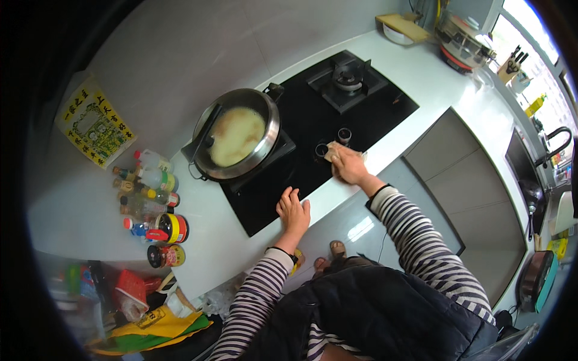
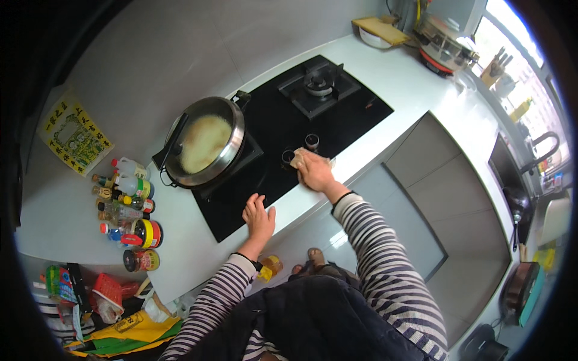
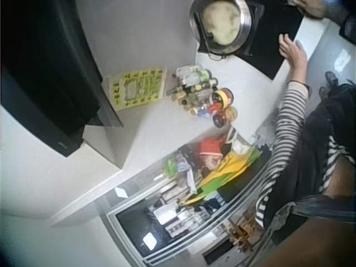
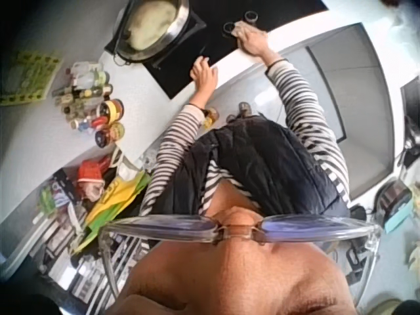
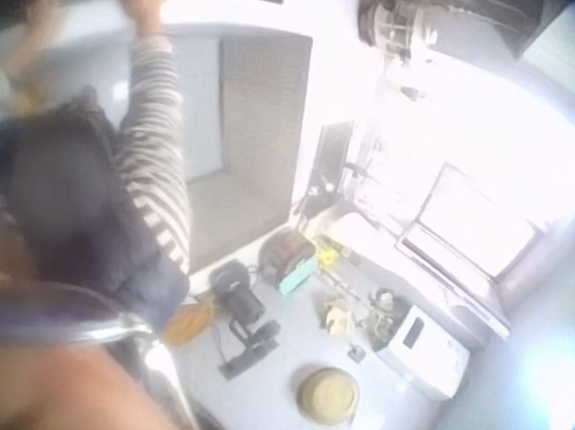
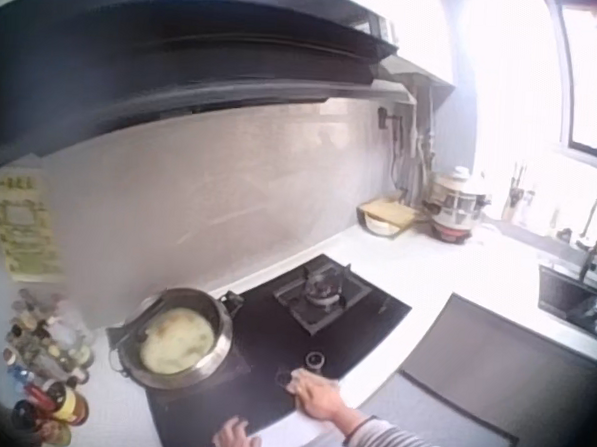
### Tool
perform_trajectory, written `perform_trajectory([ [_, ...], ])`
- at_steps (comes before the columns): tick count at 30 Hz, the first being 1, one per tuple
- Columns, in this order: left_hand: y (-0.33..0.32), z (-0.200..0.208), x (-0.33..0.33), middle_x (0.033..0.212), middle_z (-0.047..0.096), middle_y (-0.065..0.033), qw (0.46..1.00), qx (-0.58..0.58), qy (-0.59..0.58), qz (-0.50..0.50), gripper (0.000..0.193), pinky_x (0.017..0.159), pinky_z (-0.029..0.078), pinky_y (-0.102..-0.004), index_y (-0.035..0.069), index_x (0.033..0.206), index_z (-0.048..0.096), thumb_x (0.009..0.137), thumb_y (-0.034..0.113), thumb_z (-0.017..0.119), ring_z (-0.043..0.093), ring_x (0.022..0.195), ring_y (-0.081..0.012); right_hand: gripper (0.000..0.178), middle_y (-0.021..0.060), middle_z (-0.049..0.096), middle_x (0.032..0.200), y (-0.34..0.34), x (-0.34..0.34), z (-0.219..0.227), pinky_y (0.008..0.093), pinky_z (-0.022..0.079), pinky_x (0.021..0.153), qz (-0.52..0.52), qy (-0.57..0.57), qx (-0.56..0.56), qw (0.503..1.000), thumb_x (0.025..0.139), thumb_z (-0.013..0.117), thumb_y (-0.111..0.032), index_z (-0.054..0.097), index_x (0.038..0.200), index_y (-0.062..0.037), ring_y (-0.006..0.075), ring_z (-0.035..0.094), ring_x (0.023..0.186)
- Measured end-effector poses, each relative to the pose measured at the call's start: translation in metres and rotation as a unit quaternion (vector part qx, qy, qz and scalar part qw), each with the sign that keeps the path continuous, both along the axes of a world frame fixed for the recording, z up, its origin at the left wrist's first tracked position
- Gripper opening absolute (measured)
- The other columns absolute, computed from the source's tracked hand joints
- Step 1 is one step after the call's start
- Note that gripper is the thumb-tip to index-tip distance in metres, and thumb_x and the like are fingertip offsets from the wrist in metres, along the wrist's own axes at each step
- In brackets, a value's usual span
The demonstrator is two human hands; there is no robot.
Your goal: The person wipes the kitchen countertop and stovetop with a cloth, then checks a flatbread cooking in a pan by lifting the lid and flipping it with a spoon. The person continues wiping the surfaces and rinses the spoon at the sink.
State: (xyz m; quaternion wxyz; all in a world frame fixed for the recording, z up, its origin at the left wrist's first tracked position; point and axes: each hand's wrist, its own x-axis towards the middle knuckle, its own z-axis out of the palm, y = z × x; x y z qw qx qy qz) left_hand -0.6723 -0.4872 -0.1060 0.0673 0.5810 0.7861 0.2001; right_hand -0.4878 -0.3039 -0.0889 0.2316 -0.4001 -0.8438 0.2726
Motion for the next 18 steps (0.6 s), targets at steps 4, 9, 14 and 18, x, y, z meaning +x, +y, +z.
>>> perform_trajectory([
  [4, 0.001, -0.016, 0.018, 0.147, 0.034, -0.0132, 0.996, 0.001, 0.092, 0.010, 0.059, 0.115, 0.016, -0.0541, 0.004, 0.140, 0.039, 0.093, 0.034, 0.056, 0.027, 0.140, -0.0307, 0.049, 0.0217, 0.056, 0.132, 0.018, -0.018, 0.004, 0.0408, 0.036, 0.108, -0.040, -0.002, -0.117, 0.992, 0.105, 0.036, -0.038, 0.040, 0.142, -0.0070, 0.0363, 0.052, 0.125],
  [9, -0.002, -0.020, 0.020, 0.148, 0.037, -0.0133, 0.991, -0.015, 0.129, 0.007, 0.059, 0.116, 0.017, -0.0555, 0.002, 0.141, 0.040, 0.093, 0.034, 0.055, 0.029, 0.140, -0.0313, 0.054, 0.0223, 0.053, 0.135, 0.027, -0.035, -0.004, 0.0433, 0.033, 0.109, -0.009, 0.022, -0.029, 0.999, 0.102, 0.042, -0.038, 0.035, 0.144, -0.0045, 0.0357, 0.048, 0.130],
  [14, -0.001, -0.014, 0.023, 0.146, 0.041, -0.0124, 0.991, -0.011, 0.132, 0.029, 0.058, 0.115, 0.020, -0.0552, 0.005, 0.139, 0.044, 0.090, 0.032, 0.058, 0.032, 0.139, -0.0308, 0.066, 0.0206, 0.041, 0.147, 0.026, 0.009, -0.012, 0.0441, 0.029, 0.115, 0.129, 0.023, 0.107, 0.986, 0.094, 0.057, -0.031, 0.030, 0.146, 0.0003, 0.0363, 0.039, 0.137],
  [18, 0.000, -0.011, 0.026, 0.144, 0.041, -0.0126, 0.989, 0.001, 0.141, 0.035, 0.057, 0.115, 0.021, -0.0546, 0.005, 0.138, 0.044, 0.089, 0.031, 0.058, 0.034, 0.137, -0.0312, 0.064, 0.0180, 0.038, 0.150, 0.060, 0.088, -0.011, 0.0418, 0.026, 0.118, 0.216, -0.105, 0.134, 0.961, 0.092, 0.061, -0.025, 0.035, 0.146, -0.0022, 0.0340, 0.035, 0.140],
])
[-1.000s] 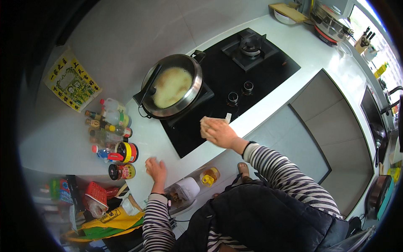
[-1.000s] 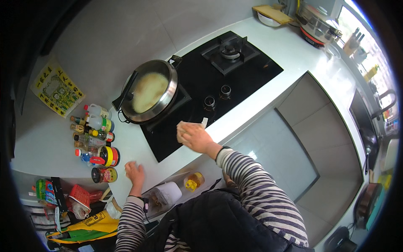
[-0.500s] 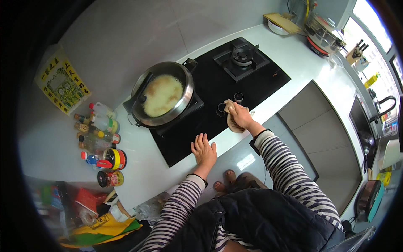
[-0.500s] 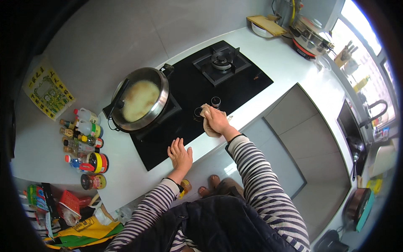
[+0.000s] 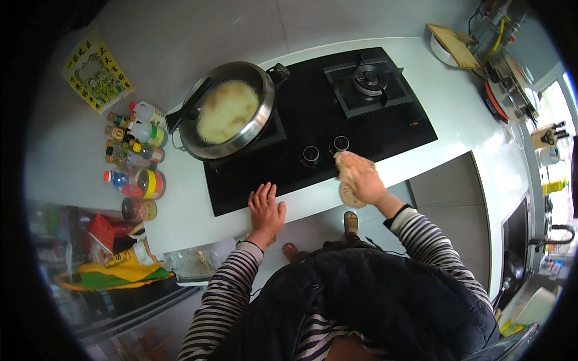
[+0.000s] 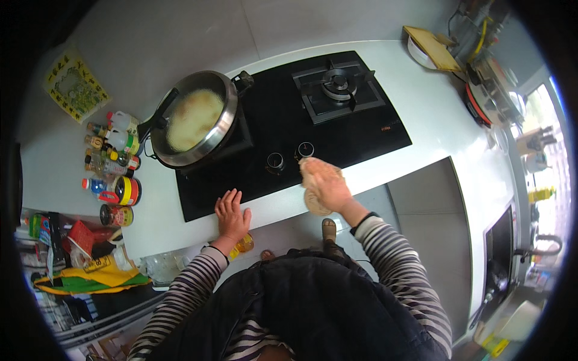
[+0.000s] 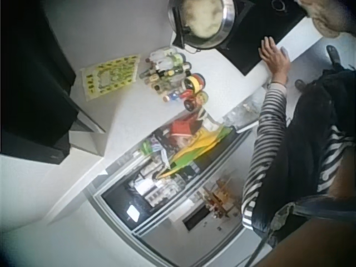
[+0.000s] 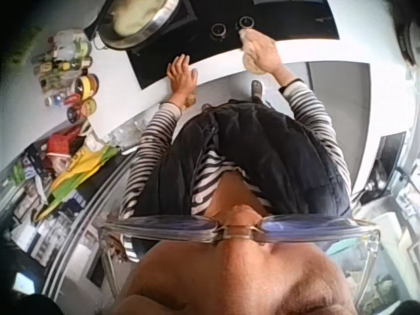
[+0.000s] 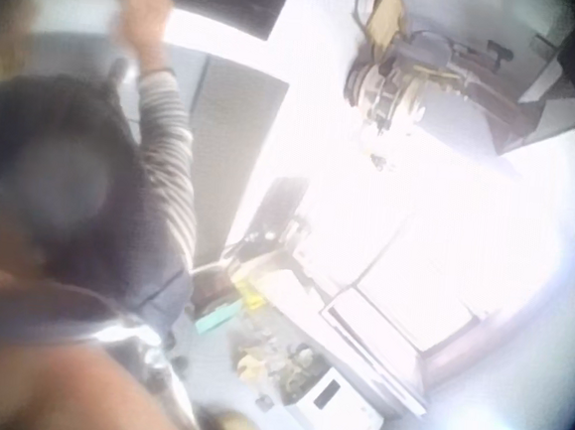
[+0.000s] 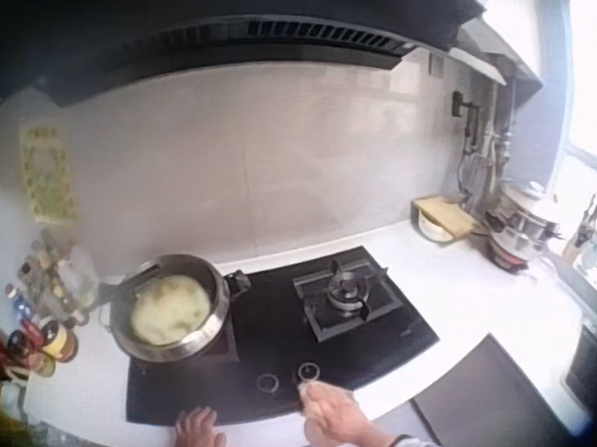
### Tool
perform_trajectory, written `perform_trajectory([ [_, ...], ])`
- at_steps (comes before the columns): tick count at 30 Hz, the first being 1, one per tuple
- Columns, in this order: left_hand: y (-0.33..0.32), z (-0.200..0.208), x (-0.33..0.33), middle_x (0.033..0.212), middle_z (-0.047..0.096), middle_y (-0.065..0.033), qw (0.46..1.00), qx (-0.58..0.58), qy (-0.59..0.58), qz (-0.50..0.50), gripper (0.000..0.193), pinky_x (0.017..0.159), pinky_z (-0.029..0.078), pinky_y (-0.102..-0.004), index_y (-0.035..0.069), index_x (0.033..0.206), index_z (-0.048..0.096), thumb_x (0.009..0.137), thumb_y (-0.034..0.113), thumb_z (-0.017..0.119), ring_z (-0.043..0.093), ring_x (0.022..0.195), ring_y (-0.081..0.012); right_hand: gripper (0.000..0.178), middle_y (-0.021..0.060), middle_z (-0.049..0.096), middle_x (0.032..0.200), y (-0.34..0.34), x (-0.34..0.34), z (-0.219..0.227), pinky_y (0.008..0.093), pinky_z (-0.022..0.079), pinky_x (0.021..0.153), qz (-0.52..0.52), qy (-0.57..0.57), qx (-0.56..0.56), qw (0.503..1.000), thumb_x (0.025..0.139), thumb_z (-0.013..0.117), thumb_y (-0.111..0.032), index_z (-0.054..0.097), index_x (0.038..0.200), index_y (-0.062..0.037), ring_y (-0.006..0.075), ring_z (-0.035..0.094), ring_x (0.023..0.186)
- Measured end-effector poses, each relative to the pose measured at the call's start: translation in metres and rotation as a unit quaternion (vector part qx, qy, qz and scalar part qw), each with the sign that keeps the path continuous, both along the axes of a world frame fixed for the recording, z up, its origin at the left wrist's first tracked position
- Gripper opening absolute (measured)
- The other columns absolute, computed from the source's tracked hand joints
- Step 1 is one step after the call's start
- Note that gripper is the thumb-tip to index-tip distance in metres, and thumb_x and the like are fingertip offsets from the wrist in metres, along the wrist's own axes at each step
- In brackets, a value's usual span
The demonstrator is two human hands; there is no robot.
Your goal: The person wipes the kitchen countertop and stovetop with a cloth, then checks a flatbread cooking in a pan by lifting the lid and flipping it with a spoon. The person continues wiping the surfaces and rinses the spoon at the sink.
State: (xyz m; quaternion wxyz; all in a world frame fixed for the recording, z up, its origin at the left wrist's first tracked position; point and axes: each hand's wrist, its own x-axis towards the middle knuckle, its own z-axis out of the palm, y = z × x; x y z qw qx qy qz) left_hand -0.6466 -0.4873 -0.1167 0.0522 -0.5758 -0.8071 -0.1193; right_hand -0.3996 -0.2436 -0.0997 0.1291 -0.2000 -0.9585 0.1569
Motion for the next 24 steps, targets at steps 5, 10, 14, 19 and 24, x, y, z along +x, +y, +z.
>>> perform_trajectory([
  [5, 0.000, 0.002, 0.002, 0.145, 0.038, -0.0135, 1.000, -0.022, -0.005, 0.011, 0.058, 0.116, 0.019, -0.0532, 0.006, 0.140, 0.040, 0.090, 0.028, 0.059, 0.032, 0.138, -0.0315, 0.054, 0.0183, 0.042, 0.147, 0.083, 0.037, 0.000, 0.0386, 0.030, 0.116, -0.060, 0.012, -0.017, 0.998, 0.094, 0.056, -0.021, 0.040, 0.143, -0.0038, 0.0331, 0.039, 0.137],
  [10, 0.000, 0.007, 0.004, 0.144, 0.039, -0.0128, 0.999, -0.031, -0.005, 0.021, 0.056, 0.116, 0.020, -0.0525, 0.007, 0.139, 0.040, 0.090, 0.029, 0.057, 0.033, 0.137, -0.0309, 0.030, 0.0179, 0.066, 0.116, 0.113, -0.039, -0.014, 0.0374, 0.046, 0.100, -0.039, 0.160, -0.132, 0.978, 0.096, 0.057, -0.023, 0.061, 0.121, -0.0062, 0.0333, 0.062, 0.110],
  [14, 0.001, 0.009, 0.003, 0.145, 0.038, -0.0119, 0.999, -0.040, -0.009, 0.025, 0.056, 0.117, 0.020, -0.0519, 0.009, 0.139, 0.040, 0.091, 0.031, 0.057, 0.033, 0.137, -0.0311, 0.030, 0.0155, 0.064, 0.123, 0.108, -0.057, -0.009, 0.0338, 0.042, 0.103, -0.036, 0.199, -0.556, 0.806, 0.100, 0.055, -0.023, 0.059, 0.124, -0.0059, 0.0253, 0.058, 0.119],
  [19, 0.000, 0.006, 0.002, 0.144, 0.039, -0.0101, 0.999, -0.043, -0.001, 0.023, 0.056, 0.116, 0.020, -0.0513, 0.009, 0.139, 0.041, 0.091, 0.033, 0.056, 0.032, 0.138, -0.0292, 0.035, 0.0080, 0.062, 0.124, 0.092, -0.052, 0.002, 0.0385, 0.044, 0.101, 0.128, 0.136, -0.213, 0.959, 0.088, 0.066, -0.014, 0.061, 0.123, -0.0105, 0.0332, 0.057, 0.110],
  [24, -0.001, 0.008, 0.002, 0.144, 0.039, -0.0107, 0.999, -0.043, -0.006, 0.023, 0.056, 0.116, 0.020, -0.0514, 0.009, 0.139, 0.040, 0.091, 0.032, 0.056, 0.032, 0.138, -0.0296, 0.028, 0.0123, 0.065, 0.111, 0.094, -0.086, 0.002, 0.0407, 0.047, 0.090, 0.074, 0.069, -0.257, 0.961, 0.087, 0.067, -0.015, 0.067, 0.114, -0.0085, 0.0355, 0.058, 0.099],
])
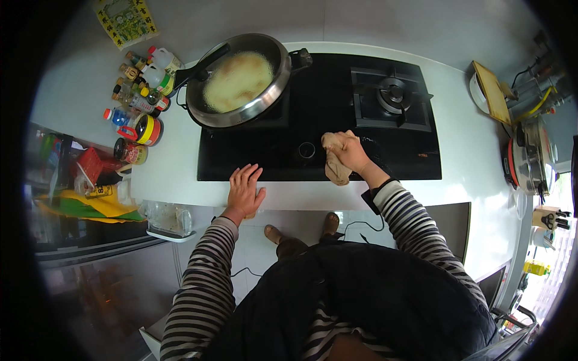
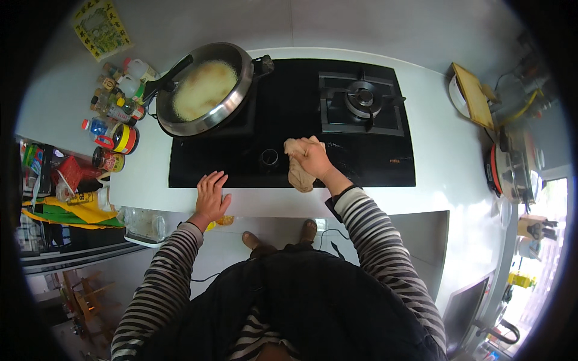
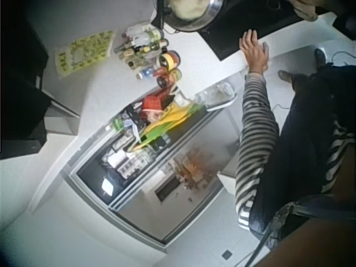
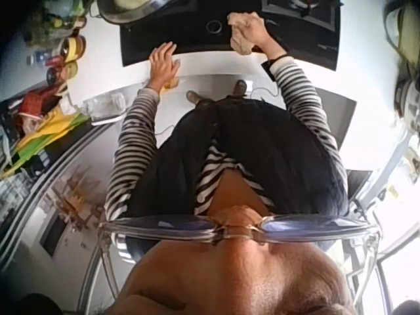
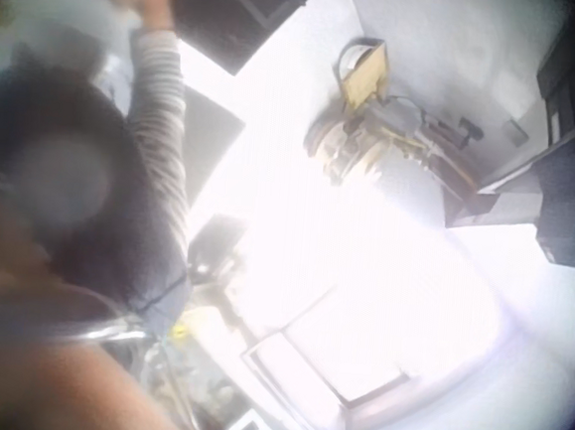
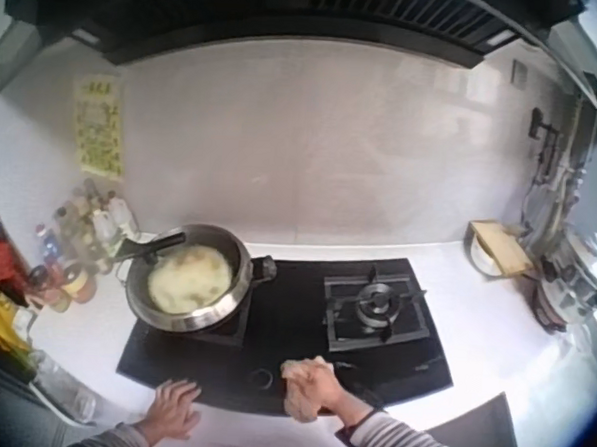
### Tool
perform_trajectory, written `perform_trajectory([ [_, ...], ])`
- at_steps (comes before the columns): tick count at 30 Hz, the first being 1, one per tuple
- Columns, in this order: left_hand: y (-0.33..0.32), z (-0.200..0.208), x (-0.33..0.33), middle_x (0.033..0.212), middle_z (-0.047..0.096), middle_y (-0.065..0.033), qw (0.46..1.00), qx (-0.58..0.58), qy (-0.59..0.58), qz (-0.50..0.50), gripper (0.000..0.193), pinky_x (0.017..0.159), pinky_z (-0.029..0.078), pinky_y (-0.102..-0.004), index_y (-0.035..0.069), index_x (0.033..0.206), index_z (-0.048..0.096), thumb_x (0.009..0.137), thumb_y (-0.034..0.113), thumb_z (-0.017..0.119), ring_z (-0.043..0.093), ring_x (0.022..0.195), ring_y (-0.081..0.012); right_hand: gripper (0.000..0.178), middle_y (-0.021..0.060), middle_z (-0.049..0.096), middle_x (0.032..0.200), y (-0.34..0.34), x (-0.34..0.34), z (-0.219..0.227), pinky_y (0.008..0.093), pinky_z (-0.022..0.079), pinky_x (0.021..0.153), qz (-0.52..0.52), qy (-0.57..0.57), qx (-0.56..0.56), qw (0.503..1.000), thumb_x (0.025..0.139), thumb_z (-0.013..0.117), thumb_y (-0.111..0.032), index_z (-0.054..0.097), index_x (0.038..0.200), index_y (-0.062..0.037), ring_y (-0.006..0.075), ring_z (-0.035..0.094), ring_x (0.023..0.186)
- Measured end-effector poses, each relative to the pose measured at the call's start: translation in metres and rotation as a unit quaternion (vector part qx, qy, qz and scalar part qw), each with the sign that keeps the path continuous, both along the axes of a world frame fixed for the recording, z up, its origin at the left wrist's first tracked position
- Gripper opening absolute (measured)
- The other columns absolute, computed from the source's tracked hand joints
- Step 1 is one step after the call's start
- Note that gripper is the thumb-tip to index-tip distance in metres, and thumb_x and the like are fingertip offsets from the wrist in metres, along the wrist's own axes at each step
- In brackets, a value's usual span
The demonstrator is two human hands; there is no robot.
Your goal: The person wipes the kitchen countertop and stovetop with a cloth, then checks a flatbread cooking in a pan by lifting the lid and flipping it with a spoon. The person continues wiping the surfaces and rinses the spoon at the sink.
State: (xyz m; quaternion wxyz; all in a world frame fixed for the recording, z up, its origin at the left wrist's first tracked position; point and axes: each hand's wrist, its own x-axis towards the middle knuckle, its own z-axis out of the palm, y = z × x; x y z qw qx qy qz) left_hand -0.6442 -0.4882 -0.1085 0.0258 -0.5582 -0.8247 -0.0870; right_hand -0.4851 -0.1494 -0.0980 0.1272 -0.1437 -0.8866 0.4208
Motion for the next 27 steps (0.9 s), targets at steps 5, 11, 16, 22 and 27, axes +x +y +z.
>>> perform_trajectory([
  [5, 0.000, 0.000, 0.000, 0.146, 0.036, -0.0091, 1.000, -0.024, -0.001, 0.013, 0.058, 0.117, 0.019, -0.0498, 0.009, 0.142, 0.039, 0.092, 0.034, 0.055, 0.030, 0.139, -0.0279, 0.032, 0.0150, 0.065, 0.112, -0.005, 0.018, -0.002, 0.0406, 0.048, 0.093, -0.082, 0.049, 0.001, 0.995, 0.085, 0.066, -0.008, 0.065, 0.117, -0.0067, 0.0356, 0.059, 0.104],
  [11, -0.001, 0.000, 0.000, 0.147, 0.035, -0.0079, 1.000, -0.019, -0.008, 0.016, 0.058, 0.118, 0.019, -0.0495, 0.010, 0.142, 0.039, 0.092, 0.034, 0.055, 0.029, 0.140, -0.0271, 0.038, 0.0079, 0.066, 0.117, -0.011, 0.024, -0.003, 0.0400, 0.046, 0.093, -0.032, 0.112, 0.075, 0.990, 0.079, 0.066, -0.002, 0.067, 0.115, -0.0140, 0.0332, 0.057, 0.100],
  [16, -0.001, 0.002, 0.000, 0.147, 0.036, -0.0075, 1.000, -0.012, -0.007, 0.014, 0.058, 0.118, 0.020, -0.0496, 0.011, 0.142, 0.039, 0.092, 0.034, 0.056, 0.030, 0.139, -0.0268, 0.029, 0.0123, 0.068, 0.101, 0.000, 0.002, -0.015, 0.0431, 0.048, 0.087, -0.165, 0.051, 0.053, 0.984, 0.081, 0.062, -0.001, 0.067, 0.109, -0.0091, 0.0365, 0.059, 0.095],
  [22, -0.001, -0.001, 0.000, 0.146, 0.036, -0.0074, 1.000, -0.002, -0.005, 0.013, 0.057, 0.117, 0.021, -0.0496, 0.012, 0.141, 0.040, 0.092, 0.034, 0.056, 0.031, 0.139, -0.0266, 0.022, 0.0153, 0.066, 0.099, -0.007, 0.019, 0.007, 0.0426, 0.050, 0.083, -0.377, 0.115, 0.050, 0.918, 0.083, 0.060, -0.001, 0.066, 0.103, -0.0055, 0.0363, 0.061, 0.094],
  [27, -0.002, -0.001, -0.001, 0.146, 0.037, -0.0076, 1.000, -0.005, -0.004, 0.014, 0.056, 0.117, 0.021, -0.0498, 0.012, 0.141, 0.040, 0.092, 0.034, 0.055, 0.031, 0.139, -0.0266, 0.035, 0.0130, 0.060, 0.127, -0.066, -0.012, 0.020, 0.0427, 0.046, 0.095, 0.059, 0.089, 0.307, 0.946, 0.084, 0.061, -0.009, 0.062, 0.119, -0.0114, 0.0319, 0.055, 0.120],
])
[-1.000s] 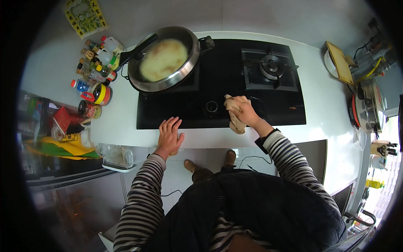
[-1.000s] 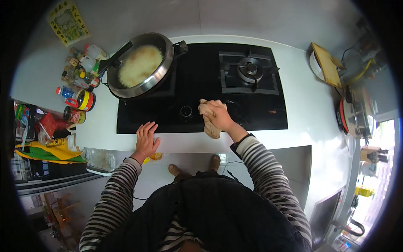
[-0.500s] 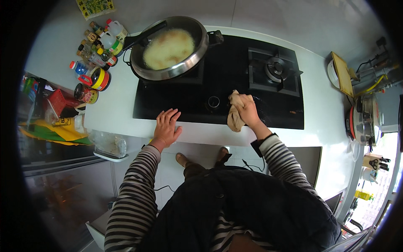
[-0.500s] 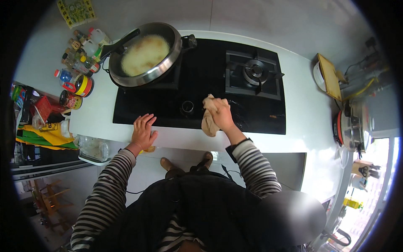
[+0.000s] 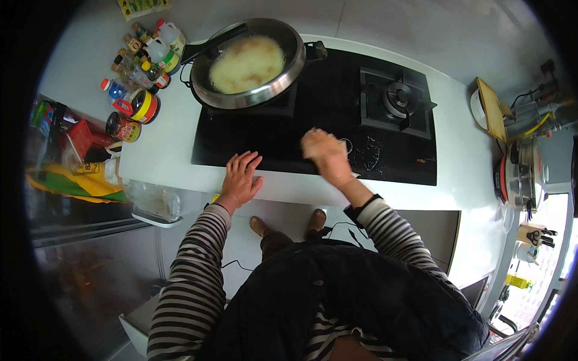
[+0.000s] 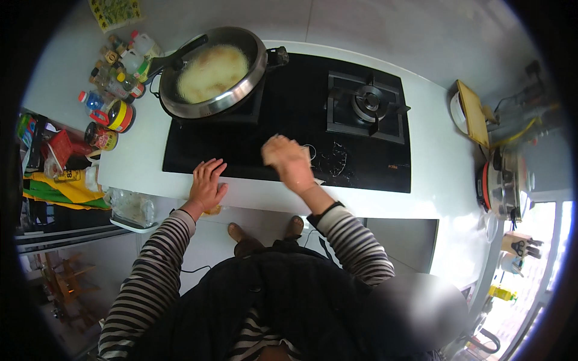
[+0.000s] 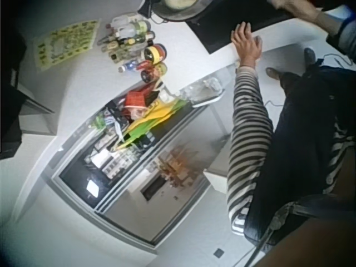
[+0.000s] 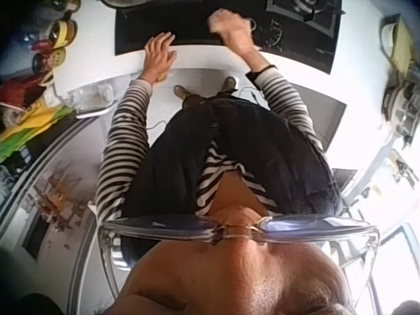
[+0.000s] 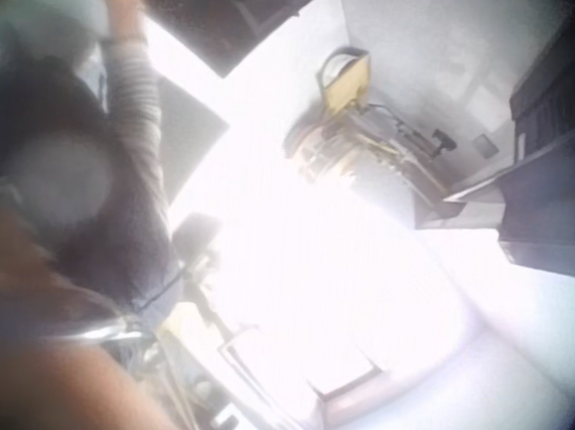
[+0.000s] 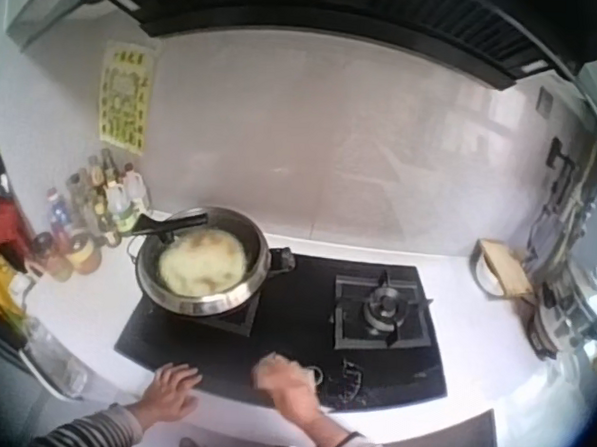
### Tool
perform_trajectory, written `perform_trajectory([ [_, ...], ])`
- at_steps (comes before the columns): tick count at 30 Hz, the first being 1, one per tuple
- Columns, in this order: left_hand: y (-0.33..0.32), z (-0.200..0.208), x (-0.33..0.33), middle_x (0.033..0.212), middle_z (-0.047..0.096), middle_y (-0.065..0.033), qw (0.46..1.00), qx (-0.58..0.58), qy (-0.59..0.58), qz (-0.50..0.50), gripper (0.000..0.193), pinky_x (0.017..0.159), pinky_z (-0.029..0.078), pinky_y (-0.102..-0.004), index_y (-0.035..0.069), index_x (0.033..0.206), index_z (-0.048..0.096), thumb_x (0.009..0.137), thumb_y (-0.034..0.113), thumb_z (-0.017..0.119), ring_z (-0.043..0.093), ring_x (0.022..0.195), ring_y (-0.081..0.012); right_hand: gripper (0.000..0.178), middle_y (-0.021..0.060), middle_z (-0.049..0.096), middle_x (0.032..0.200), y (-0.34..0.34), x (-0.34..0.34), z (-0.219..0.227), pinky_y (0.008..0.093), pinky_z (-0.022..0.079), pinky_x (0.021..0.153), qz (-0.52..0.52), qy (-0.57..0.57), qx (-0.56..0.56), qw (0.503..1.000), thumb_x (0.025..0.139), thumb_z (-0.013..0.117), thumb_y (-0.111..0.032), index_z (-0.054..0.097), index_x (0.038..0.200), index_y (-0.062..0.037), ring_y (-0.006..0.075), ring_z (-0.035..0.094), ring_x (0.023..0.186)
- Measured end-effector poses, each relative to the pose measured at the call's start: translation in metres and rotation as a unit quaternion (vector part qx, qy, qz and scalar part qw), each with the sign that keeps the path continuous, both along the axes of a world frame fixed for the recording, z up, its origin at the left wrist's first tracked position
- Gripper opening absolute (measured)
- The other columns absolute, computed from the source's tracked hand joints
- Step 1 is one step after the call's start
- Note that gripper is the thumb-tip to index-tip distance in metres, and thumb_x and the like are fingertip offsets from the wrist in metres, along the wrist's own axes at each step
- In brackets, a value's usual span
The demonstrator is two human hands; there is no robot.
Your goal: The person wipes the kitchen countertop and stovetop with a cloth, then checks a flatbread cooking in a pan by lifting the lid and flipping it with a spoon. The person continues wiping the surfaces and rinses the spoon at the sink.
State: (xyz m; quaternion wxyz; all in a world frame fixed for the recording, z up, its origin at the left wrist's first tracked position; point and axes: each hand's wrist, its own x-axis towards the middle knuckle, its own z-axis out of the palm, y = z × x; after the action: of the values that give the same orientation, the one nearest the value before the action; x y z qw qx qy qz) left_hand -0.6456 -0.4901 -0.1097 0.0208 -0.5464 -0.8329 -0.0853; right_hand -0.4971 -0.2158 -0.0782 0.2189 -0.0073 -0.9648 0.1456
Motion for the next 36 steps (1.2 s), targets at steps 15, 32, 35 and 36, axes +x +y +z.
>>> perform_trajectory([
  [15, -0.001, -0.003, 0.002, 0.146, 0.038, -0.0079, 1.000, 0.009, 0.009, -0.004, 0.056, 0.117, 0.023, -0.0500, 0.011, 0.140, 0.042, 0.092, 0.036, 0.055, 0.033, 0.138, -0.0276, 0.042, 0.0132, 0.049, 0.145, -0.015, -0.009, -0.009, 0.0430, 0.037, 0.110, 0.017, -0.049, -0.061, 0.997, 0.088, 0.061, -0.010, 0.057, 0.130, -0.0075, 0.0314, 0.042, 0.138],
  [32, -0.003, 0.000, 0.002, 0.143, 0.041, -0.0089, 0.998, 0.058, -0.021, -0.009, 0.057, 0.115, 0.023, -0.0514, 0.009, 0.138, 0.044, 0.088, 0.033, 0.060, 0.036, 0.135, -0.0288, 0.052, 0.0186, 0.038, 0.152, 0.030, -0.040, 0.048, 0.0450, 0.027, 0.116, 0.033, -0.071, 0.055, 0.995, 0.094, 0.060, -0.023, 0.047, 0.143, -0.0118, 0.0390, 0.035, 0.140],
  [35, -0.003, 0.002, 0.001, 0.143, 0.042, -0.0084, 0.998, 0.067, -0.018, -0.009, 0.057, 0.115, 0.025, -0.0515, 0.009, 0.138, 0.045, 0.089, 0.034, 0.059, 0.036, 0.135, -0.0287, 0.052, 0.0200, 0.035, 0.154, 0.036, -0.063, 0.036, 0.0412, 0.025, 0.117, 0.096, -0.226, -0.052, 0.968, 0.098, 0.054, -0.035, 0.046, 0.144, -0.0115, 0.0376, 0.030, 0.143],
  [36, -0.003, 0.002, 0.001, 0.143, 0.042, -0.0079, 0.998, 0.062, -0.022, -0.006, 0.056, 0.114, 0.025, -0.0511, 0.010, 0.138, 0.045, 0.089, 0.035, 0.059, 0.036, 0.135, -0.0282, 0.055, 0.0214, 0.032, 0.155, 0.036, -0.068, 0.031, 0.0389, 0.025, 0.118, 0.093, -0.319, -0.156, 0.930, 0.101, 0.050, -0.037, 0.040, 0.147, -0.0109, 0.0370, 0.028, 0.144],
])
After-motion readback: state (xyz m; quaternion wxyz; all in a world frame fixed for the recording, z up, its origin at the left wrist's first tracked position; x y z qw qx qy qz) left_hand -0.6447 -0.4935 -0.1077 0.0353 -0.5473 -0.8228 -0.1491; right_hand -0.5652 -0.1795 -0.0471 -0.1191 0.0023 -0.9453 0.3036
